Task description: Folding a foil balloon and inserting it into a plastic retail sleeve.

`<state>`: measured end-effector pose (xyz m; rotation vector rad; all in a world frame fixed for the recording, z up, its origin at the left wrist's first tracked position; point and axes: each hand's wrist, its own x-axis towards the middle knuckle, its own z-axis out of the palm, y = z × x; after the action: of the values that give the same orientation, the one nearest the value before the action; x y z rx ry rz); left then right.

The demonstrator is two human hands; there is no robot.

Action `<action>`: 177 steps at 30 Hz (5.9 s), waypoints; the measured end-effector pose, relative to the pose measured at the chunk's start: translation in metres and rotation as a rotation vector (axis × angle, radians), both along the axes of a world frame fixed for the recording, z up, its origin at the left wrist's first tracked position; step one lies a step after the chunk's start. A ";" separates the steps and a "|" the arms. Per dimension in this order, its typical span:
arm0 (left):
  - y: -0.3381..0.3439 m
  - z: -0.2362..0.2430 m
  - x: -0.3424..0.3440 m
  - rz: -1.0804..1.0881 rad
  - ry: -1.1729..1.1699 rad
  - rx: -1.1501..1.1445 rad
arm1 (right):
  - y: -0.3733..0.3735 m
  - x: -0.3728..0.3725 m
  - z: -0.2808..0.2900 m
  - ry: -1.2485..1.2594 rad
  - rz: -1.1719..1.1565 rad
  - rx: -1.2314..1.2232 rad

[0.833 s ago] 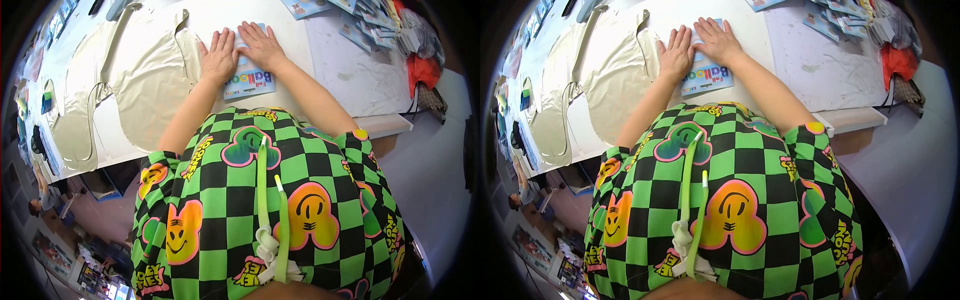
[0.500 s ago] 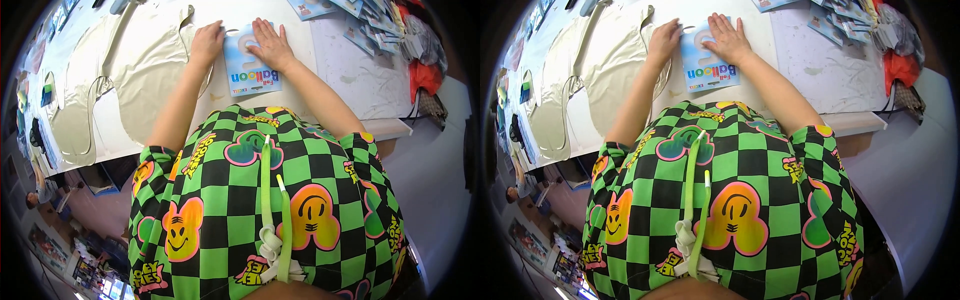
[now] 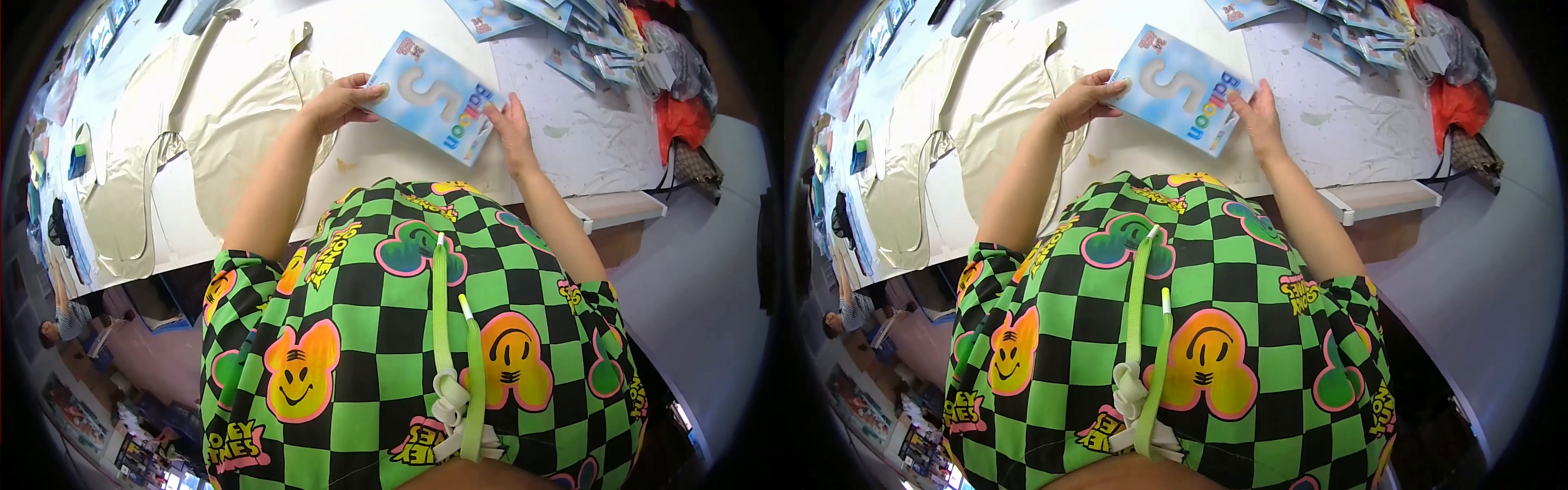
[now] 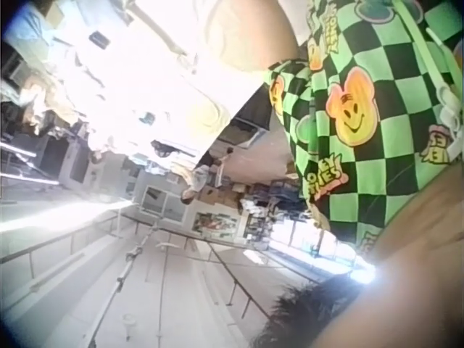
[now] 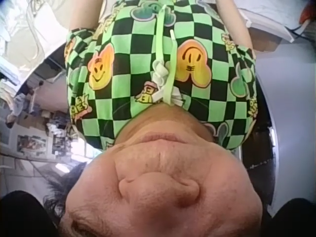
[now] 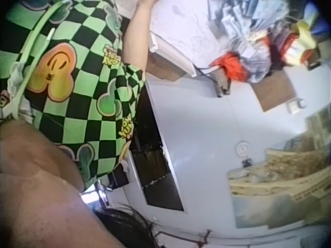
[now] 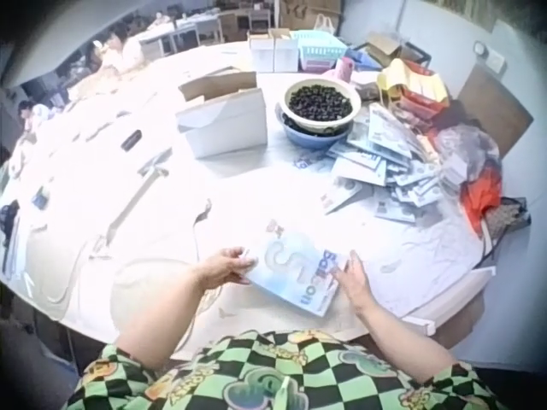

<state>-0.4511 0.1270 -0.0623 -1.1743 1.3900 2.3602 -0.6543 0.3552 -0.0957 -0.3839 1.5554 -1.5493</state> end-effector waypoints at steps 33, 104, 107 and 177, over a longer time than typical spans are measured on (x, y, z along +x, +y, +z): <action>0.055 -0.020 -0.005 0.399 0.082 0.014 | -0.048 -0.068 0.071 -0.089 0.184 0.219; -0.053 -0.006 -0.014 0.170 0.089 -0.167 | -0.121 -0.005 -0.026 0.562 0.262 0.021; -0.039 -0.007 -0.019 0.290 0.305 -0.069 | -0.118 -0.011 -0.007 0.100 0.251 -0.067; 0.003 0.063 0.017 0.856 0.332 -0.198 | -0.153 -0.208 0.100 0.183 -0.112 -0.042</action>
<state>-0.4337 0.1304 0.0007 -1.7694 1.4246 3.1573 -0.8620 0.2017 0.0047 -0.4807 1.7118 -1.6731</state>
